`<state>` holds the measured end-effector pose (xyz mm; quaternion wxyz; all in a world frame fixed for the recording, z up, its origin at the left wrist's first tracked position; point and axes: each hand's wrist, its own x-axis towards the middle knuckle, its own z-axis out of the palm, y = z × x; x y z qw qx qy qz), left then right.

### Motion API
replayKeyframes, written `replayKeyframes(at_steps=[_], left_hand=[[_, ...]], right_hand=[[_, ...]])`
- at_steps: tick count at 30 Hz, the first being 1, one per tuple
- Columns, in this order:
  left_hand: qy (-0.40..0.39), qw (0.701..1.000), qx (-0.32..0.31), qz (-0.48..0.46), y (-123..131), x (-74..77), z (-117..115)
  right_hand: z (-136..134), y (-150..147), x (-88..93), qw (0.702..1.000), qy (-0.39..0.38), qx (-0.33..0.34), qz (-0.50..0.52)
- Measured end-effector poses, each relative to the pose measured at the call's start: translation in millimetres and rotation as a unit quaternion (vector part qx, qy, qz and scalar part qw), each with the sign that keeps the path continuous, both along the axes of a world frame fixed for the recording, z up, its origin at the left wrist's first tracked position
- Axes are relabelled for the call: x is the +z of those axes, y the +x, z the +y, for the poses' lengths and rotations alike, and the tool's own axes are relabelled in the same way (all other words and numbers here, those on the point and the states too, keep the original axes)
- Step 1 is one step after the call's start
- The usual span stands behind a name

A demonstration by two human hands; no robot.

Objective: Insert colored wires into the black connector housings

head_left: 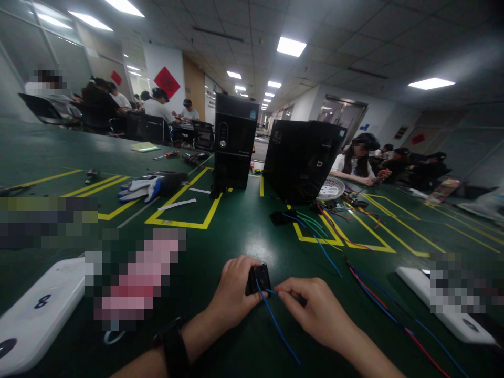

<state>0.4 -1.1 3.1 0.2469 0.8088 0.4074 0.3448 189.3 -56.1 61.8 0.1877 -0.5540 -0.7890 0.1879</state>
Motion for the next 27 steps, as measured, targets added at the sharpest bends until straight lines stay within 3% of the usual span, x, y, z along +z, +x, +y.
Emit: replayKeyframes(at_steps=[5, 13, 20, 27], left_hand=[[-0.005, 1.0, 0.001, 0.004, -0.2, 0.8, 0.1], [0.005, 1.0, 0.008, 0.001, 1.6, -2.4, 1.2], [-0.004, 1.0, 0.014, 0.001, 1.6, -1.6, 0.6], [0.003, 1.0, 0.003, -0.001, 0.6, -1.0, 1.8]], right_hand=[[3.1, 2.3, -0.4, 1.0, -0.012, -0.018, -0.008], [-1.1, -11.0, -10.4, 0.987, -0.091, -0.035, 0.126], [-8.1, -9.7, -10.6, 0.996, -0.073, 0.029, 0.035], [-6.3, -6.1, -1.9, 0.999, -0.031, -0.014, -0.017]])
